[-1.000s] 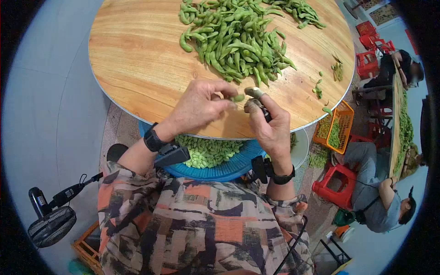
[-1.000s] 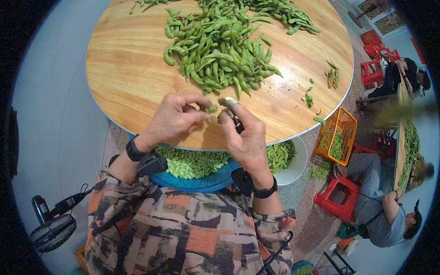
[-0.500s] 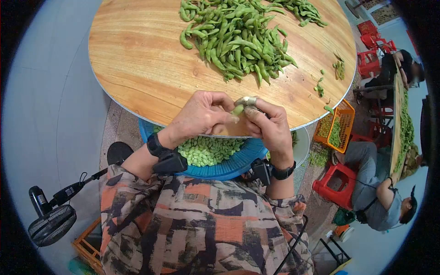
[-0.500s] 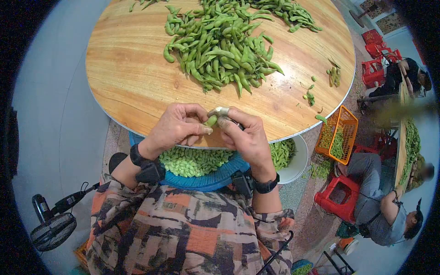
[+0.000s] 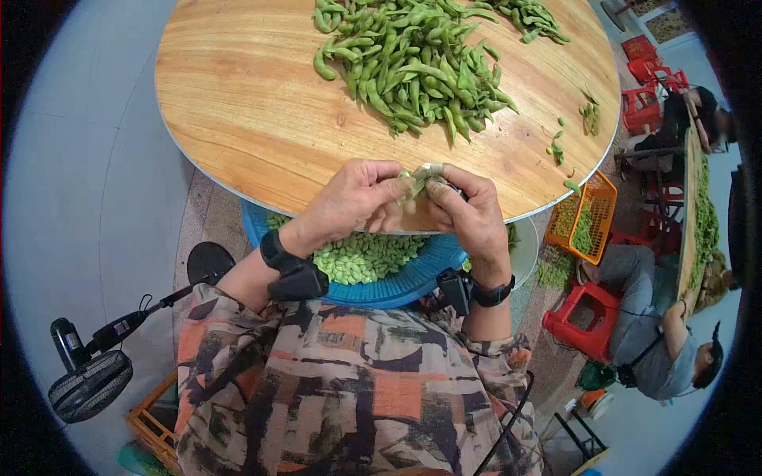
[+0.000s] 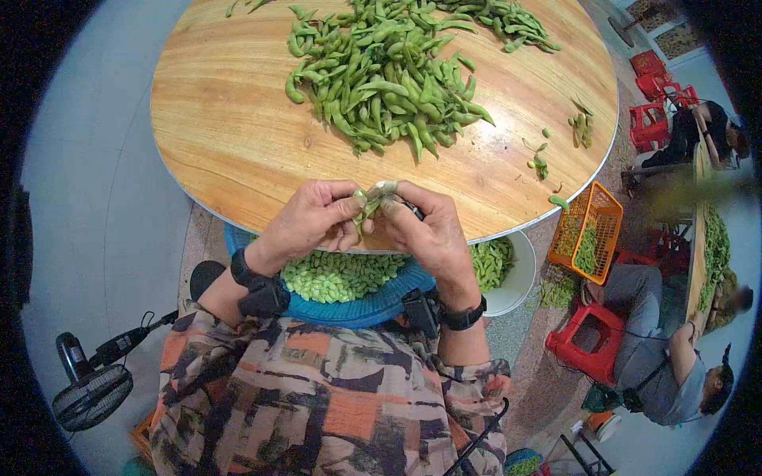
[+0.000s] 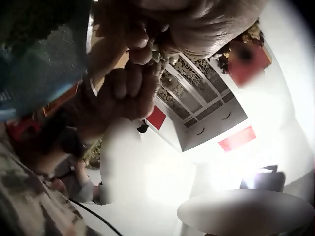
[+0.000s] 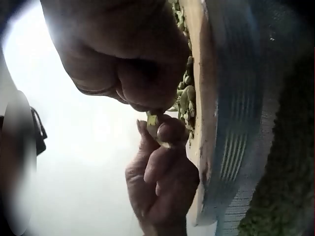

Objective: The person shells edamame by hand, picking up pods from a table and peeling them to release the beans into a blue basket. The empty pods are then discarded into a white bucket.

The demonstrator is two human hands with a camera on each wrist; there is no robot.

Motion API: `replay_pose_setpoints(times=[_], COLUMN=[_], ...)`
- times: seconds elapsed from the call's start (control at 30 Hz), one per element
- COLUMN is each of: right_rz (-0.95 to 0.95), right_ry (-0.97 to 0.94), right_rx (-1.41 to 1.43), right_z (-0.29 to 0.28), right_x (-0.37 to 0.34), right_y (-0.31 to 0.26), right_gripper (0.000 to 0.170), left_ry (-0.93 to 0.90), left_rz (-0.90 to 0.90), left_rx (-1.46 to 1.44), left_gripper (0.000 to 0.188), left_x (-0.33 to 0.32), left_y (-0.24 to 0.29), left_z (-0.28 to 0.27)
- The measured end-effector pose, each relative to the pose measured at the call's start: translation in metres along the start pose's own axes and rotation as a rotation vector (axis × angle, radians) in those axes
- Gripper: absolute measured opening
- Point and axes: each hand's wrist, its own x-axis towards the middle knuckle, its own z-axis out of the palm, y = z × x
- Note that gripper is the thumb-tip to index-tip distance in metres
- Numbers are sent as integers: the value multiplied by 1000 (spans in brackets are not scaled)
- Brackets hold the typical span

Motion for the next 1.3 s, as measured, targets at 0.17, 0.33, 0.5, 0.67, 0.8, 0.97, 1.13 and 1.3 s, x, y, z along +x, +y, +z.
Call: replay_pose_setpoints(times=[0.17,0.33,0.5,0.67,0.8,0.97,1.13,1.3], right_rz=[107,-207,-369,-230,-85,-439,-635,-549], right_ry=[-110,109,310,321,233,309,215,238], right_rx=[317,-89,-554,-314,-171,-838,-972,-861], right_z=[-10,8,31,24,20,29,29,16], right_x=[7,7,-8,-10,-10,-7,-8,-3], right_y=[0,16,4,9,5,-5,-3,-4], right_gripper=[22,26,26,25,29,35,43,40], left_ry=[-161,55,98,85,10,143,82,78], left_rz=[-79,16,92,142,142,486,477,493], left_rx=[-336,-419,-420,-506,-307,892,875,795], left_gripper=[26,22,17,16,15,21,25,24], left_x=[0,4,4,1,-2,5,5,10], left_y=[6,-5,-13,-10,4,11,12,5], left_z=[-3,2,10,14,5,1,6,4])
